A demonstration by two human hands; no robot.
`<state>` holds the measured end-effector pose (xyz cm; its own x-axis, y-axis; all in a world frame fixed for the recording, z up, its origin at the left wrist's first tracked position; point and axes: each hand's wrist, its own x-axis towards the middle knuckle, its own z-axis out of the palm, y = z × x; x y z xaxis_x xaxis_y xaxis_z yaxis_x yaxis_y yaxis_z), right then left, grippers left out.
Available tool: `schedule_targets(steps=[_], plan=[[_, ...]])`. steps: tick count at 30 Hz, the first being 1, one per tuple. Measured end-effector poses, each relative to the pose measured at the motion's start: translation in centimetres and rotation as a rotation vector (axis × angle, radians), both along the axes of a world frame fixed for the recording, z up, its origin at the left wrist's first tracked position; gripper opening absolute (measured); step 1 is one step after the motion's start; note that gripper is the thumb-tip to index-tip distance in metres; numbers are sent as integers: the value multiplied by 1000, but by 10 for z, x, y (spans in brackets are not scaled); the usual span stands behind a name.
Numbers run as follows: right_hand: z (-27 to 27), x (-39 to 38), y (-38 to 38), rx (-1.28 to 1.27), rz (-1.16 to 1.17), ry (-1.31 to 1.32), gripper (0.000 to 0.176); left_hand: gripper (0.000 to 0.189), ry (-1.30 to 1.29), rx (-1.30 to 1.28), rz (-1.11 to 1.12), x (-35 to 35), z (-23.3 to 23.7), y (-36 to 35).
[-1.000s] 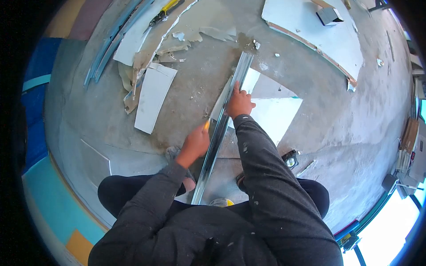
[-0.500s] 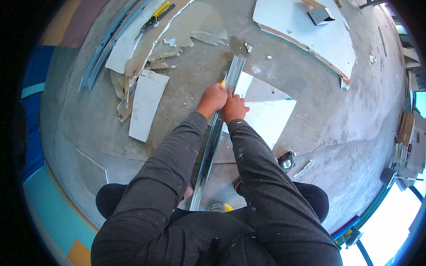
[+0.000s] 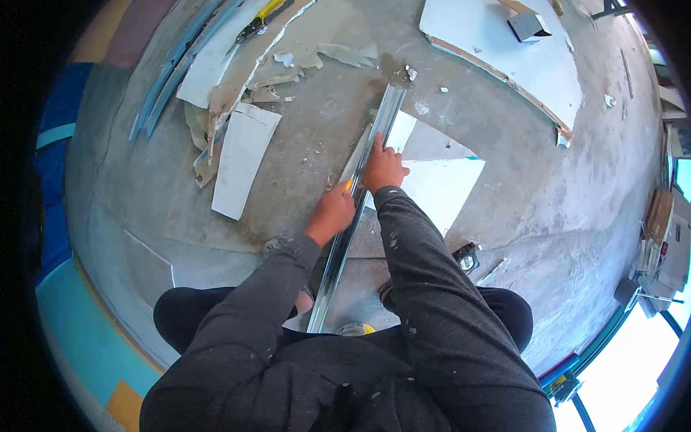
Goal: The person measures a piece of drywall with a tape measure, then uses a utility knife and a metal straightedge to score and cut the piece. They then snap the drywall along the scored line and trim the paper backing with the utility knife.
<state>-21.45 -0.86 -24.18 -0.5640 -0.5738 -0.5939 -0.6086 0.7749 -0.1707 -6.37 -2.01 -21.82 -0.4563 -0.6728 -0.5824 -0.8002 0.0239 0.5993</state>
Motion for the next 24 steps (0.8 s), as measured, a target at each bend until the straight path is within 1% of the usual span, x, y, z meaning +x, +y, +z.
schedule_targets(steps=[2, 5, 8, 11, 12, 14, 16, 18, 21, 24], plan=[[10, -1, -2, 16, -8, -25, 115, 33, 31, -11, -4, 24, -3, 16], [14, 0, -5, 30, -26, -35, 119, 32, -130, 107, -48, 42, 27, 26], [12, 0, -4, 26, -25, -30, 119, 31, -41, 67, -47, 66, 24, 39], [11, -3, -6, 6, -12, -17, 118, 31, -85, 118, -103, 100, 20, 52], [10, -4, -5, -4, -16, -12, 118, 31, -16, 45, -67, 89, 27, 44], [8, 3, 1, 4, -20, -16, 120, 32, 122, -87, 29, 46, 47, 22], [8, 1, -3, 11, -42, -11, 124, 33, 1, -87, -13, 11, 37, -14], [1, 2, -2, -6, -54, 2, 124, 35, 90, -113, 7, -20, 17, -41], [-1, 1, -2, -3, -39, -3, 123, 40, 133, -143, 3, -57, -15, -60], [8, 1, -3, 3, -28, 3, 120, 39, 114, -135, 40, -85, -19, -70]])
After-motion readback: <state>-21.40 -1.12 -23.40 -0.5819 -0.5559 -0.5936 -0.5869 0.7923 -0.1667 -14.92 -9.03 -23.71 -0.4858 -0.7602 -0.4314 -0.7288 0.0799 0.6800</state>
